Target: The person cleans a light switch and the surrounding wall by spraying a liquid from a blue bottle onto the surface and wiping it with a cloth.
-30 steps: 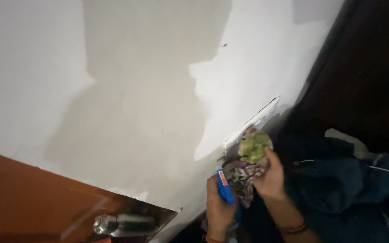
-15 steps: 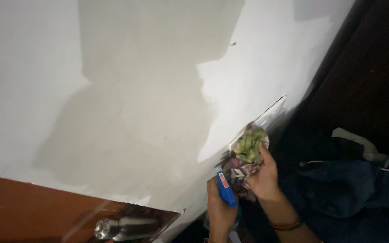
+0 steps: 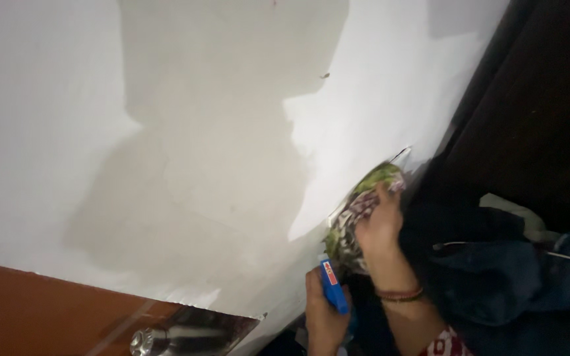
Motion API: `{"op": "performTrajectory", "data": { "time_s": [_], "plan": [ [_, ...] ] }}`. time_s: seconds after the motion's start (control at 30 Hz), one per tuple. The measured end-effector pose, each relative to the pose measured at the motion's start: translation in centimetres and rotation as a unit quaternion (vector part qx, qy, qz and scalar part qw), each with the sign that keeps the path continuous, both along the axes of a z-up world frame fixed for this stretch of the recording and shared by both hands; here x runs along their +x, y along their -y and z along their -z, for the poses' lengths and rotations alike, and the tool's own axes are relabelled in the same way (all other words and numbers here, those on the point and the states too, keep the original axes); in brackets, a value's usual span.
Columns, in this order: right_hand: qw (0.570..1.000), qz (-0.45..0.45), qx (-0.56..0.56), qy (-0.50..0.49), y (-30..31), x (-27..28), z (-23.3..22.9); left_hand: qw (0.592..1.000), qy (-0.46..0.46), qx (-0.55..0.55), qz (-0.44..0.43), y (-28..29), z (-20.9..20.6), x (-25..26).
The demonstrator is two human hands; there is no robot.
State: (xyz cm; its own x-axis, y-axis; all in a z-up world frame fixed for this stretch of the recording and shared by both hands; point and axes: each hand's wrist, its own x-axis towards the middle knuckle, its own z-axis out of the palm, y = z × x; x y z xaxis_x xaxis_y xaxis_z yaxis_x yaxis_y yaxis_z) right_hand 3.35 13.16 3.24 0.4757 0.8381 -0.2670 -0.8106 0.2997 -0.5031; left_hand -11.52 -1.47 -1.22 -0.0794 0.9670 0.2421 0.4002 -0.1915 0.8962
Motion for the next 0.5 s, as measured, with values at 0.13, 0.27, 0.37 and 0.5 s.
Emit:
{"op": "performTrajectory", "data": {
  "time_s": [0.13,0.27,0.37,0.5],
  "plan": [
    [0.992,0.071,-0.109,0.004,-4.5,5.9,0.9,0.999,-0.017,0.04,-0.002,-0.1,0.5,0.3],
    [0.993,0.052,-0.101,0.017,-5.6,11.2,0.3,0.998,0.044,-0.035,0.001,0.0,-0.3,0.3],
    [0.979,0.046,-0.098,0.175,-3.8,11.2,-0.3,0.999,0.035,-0.021,0.0,-0.1,-0.8,0.1],
    [0.877,-0.026,-0.2,0.435,-4.3,9.8,-0.2,0.999,0.039,0.004,0.006,0.1,-1.6,-0.1]
  ]
}}
